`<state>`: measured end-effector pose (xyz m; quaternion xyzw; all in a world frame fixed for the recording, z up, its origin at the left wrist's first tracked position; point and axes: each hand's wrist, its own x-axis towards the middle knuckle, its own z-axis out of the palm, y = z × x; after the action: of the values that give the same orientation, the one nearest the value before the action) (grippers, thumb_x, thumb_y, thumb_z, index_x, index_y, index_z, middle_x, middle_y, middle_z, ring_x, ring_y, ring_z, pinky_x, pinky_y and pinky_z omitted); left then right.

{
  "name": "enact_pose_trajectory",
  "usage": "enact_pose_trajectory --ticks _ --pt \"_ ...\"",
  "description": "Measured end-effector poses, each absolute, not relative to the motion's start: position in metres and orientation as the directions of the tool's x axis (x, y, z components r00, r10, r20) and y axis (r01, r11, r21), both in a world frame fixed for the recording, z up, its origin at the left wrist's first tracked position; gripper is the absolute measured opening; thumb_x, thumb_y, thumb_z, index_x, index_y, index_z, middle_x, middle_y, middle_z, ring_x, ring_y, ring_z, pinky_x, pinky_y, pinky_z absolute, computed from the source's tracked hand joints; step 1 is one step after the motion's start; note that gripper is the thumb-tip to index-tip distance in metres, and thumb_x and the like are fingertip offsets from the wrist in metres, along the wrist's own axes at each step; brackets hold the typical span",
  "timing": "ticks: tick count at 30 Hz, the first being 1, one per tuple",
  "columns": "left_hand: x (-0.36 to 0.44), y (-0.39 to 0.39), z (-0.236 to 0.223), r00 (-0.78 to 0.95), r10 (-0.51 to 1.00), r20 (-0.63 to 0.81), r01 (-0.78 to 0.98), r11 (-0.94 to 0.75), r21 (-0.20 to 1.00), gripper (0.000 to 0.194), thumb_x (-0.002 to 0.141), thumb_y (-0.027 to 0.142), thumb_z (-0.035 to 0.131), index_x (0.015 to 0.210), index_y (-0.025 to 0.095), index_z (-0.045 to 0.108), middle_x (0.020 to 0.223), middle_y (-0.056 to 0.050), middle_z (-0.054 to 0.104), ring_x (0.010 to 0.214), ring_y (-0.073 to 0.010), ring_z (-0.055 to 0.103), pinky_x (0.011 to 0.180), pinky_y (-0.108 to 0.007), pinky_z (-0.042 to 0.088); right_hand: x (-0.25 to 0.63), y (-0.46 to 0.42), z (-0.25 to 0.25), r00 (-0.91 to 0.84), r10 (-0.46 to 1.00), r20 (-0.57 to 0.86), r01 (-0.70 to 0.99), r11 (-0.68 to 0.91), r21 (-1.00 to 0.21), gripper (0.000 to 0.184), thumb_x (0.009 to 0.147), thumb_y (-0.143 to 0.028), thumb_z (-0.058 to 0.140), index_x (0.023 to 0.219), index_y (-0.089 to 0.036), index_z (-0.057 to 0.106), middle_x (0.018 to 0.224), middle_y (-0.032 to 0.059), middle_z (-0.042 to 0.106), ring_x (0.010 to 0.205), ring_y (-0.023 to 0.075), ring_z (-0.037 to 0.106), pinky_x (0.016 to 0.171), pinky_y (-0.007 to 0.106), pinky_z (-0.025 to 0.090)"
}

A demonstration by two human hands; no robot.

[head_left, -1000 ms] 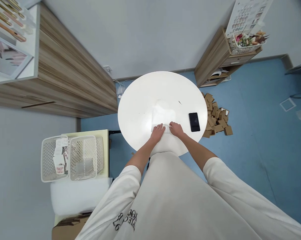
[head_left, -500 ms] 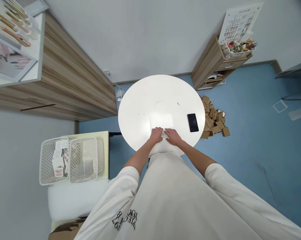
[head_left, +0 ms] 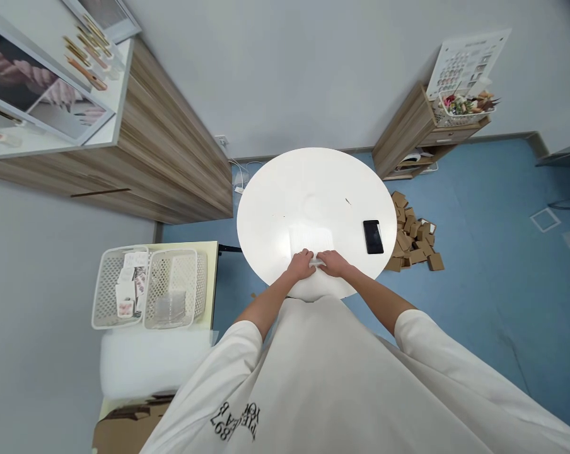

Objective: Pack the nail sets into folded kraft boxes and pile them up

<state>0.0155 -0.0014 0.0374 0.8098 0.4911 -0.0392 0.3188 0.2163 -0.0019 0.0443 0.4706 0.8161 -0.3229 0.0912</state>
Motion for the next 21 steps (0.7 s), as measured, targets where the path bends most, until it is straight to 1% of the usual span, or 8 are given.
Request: enact_pose_trajectory --ticks 4,7,10,13,15,17,19,21 --pt "0.016 0.006 0.042 0.513 0.773 -0.373 0.819 -0.312 0.481 0.023 0.098 0.031 0.044 0.114 0.021 0.055 0.111 -0.006 0.066 0.102 -0.0227 0.065 0.099 -0.038 0.042 0.217 0.011 0.048 -0.541 0.742 -0.396 0.831 0.398 -0.389 0.029 0.101 -0.031 0.046 0.124 -0.022 0.062 0.134 0.0123 0.058 0.122 0.0284 0.052 0.099 0.039 0.038" --pt "0.019 0.011 0.043 0.486 0.794 -0.366 0.839 -0.306 0.451 0.026 0.102 0.027 0.034 0.118 0.021 0.053 0.104 -0.005 0.069 0.099 -0.0217 0.066 0.105 -0.040 0.036 0.213 0.019 0.046 -0.498 0.767 -0.405 0.859 0.373 -0.350 0.031 0.103 -0.030 0.041 0.124 -0.021 0.062 0.131 0.0139 0.058 0.118 0.0292 0.051 0.098 0.040 0.038" --pt "0.021 0.016 0.040 0.463 0.813 -0.353 0.856 -0.307 0.416 0.030 0.103 0.023 0.031 0.126 0.021 0.050 0.101 -0.005 0.071 0.097 -0.0210 0.066 0.109 -0.042 0.030 0.209 0.027 0.042 -0.446 0.792 -0.416 0.883 0.316 -0.347 0.033 0.102 -0.026 0.040 0.129 -0.020 0.058 0.126 0.0136 0.061 0.115 0.0286 0.052 0.099 0.040 0.037" --pt "0.024 0.024 0.033 0.414 0.847 -0.333 0.882 -0.283 0.377 0.030 0.103 0.021 0.031 0.124 0.020 0.052 0.109 -0.008 0.069 0.104 -0.0218 0.064 0.110 -0.043 0.030 0.208 0.034 0.038 -0.397 0.826 -0.400 0.898 0.261 -0.354 0.033 0.103 -0.026 0.038 0.130 -0.020 0.056 0.122 0.0125 0.063 0.112 0.0280 0.053 0.100 0.040 0.035" --pt "0.026 0.029 0.029 0.393 0.868 -0.304 0.892 -0.281 0.354 0.029 0.102 0.020 0.033 0.121 0.020 0.055 0.120 -0.011 0.065 0.116 -0.0241 0.060 0.110 -0.043 0.031 0.207 0.038 0.035 -0.368 0.844 -0.391 0.910 0.239 -0.340 0.032 0.103 -0.027 0.038 0.127 -0.020 0.058 0.121 0.0127 0.063 0.112 0.0283 0.053 0.102 0.040 0.033" --pt "0.029 0.034 0.025 0.392 0.878 -0.274 0.896 -0.296 0.333 0.030 0.099 0.018 0.037 0.122 0.020 0.056 0.133 -0.014 0.059 0.129 -0.0271 0.051 0.111 -0.045 0.030 0.206 0.041 0.030 -0.338 0.857 -0.389 0.921 0.216 -0.325 0.032 0.102 -0.027 0.038 0.126 -0.020 0.059 0.123 0.0134 0.062 0.115 0.0289 0.051 0.103 0.041 0.031" --pt "0.033 0.035 0.022 0.393 0.883 -0.257 0.899 -0.310 0.310 0.036 0.095 0.015 0.042 0.129 0.020 0.054 0.144 -0.016 0.051 0.139 -0.0292 0.042 0.114 -0.048 0.028 0.204 0.045 0.024 -0.308 0.868 -0.390 0.929 0.186 -0.321 0.033 0.102 -0.026 0.038 0.127 -0.021 0.059 0.127 0.0142 0.060 0.118 0.0293 0.049 0.104 0.042 0.030" --pt "0.037 0.033 0.020 0.400 0.880 -0.254 0.900 -0.325 0.292 0.048 0.092 0.013 0.046 0.139 0.021 0.047 0.151 -0.015 0.045 0.144 -0.0302 0.036 0.116 -0.051 0.025 0.202 0.050 0.018 -0.285 0.873 -0.396 0.934 0.160 -0.321 0.034 0.102 -0.026 0.038 0.128 -0.021 0.060 0.129 0.0147 0.059 0.122 0.0299 0.047 0.106 0.043 0.028"
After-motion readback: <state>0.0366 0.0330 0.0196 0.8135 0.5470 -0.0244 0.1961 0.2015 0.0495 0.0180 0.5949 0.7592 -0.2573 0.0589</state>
